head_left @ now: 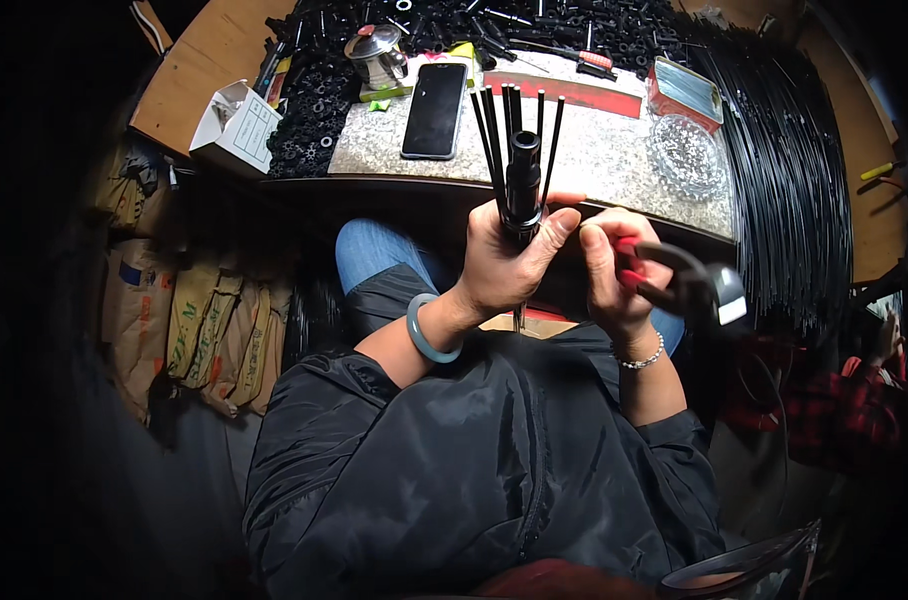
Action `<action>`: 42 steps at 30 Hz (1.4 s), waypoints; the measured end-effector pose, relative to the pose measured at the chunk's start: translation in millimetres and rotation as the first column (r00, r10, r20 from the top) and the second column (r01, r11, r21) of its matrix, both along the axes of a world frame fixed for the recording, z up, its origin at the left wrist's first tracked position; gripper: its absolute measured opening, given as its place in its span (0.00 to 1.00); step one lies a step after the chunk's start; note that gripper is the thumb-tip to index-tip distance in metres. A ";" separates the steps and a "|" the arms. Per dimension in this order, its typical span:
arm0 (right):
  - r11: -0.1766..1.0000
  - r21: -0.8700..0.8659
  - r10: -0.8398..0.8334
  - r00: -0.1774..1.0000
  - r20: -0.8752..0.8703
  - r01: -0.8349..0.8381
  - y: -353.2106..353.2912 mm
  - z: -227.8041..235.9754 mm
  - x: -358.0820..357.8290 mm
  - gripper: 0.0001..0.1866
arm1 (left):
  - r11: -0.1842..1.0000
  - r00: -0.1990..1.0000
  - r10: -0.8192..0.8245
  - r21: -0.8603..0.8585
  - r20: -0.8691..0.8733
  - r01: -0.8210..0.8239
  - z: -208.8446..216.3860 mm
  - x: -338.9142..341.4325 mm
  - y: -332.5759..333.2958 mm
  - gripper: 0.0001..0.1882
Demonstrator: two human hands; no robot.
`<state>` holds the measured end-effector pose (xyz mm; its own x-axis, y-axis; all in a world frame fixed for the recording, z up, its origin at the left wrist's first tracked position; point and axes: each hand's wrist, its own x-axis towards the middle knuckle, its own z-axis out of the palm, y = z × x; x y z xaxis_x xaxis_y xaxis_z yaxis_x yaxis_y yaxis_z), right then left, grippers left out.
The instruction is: Assembling and securing the ribs of an umbrella frame using components and pliers.
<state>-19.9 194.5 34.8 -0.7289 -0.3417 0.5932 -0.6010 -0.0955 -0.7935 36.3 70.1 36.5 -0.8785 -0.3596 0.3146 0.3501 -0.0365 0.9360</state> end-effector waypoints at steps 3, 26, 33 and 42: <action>0.975 -0.209 0.035 0.985 -0.166 -0.070 -10.7 -1.8 -3.0 0.05 | 1.000 1.000 0.012 0.006 -0.020 -0.012 -2.8 -2.2 2.3 0.11; 0.970 -0.232 -0.047 0.884 -0.465 -0.070 -35.7 -6.7 -8.1 0.13 | 0.999 0.987 -0.033 -0.029 -0.159 0.029 -9.6 -2.9 -2.1 0.15; 0.936 -0.192 0.266 0.949 -0.168 -0.296 -30.6 6.6 -13.4 0.10 | 0.979 0.989 0.005 -0.199 -0.148 -0.034 -6.0 -1.9 -10.4 0.18; 0.861 0.299 0.361 0.908 0.213 -0.413 8.8 43.0 -9.2 0.18 | 0.988 0.998 0.069 0.139 -0.004 -0.067 4.1 -1.2 -15.6 0.10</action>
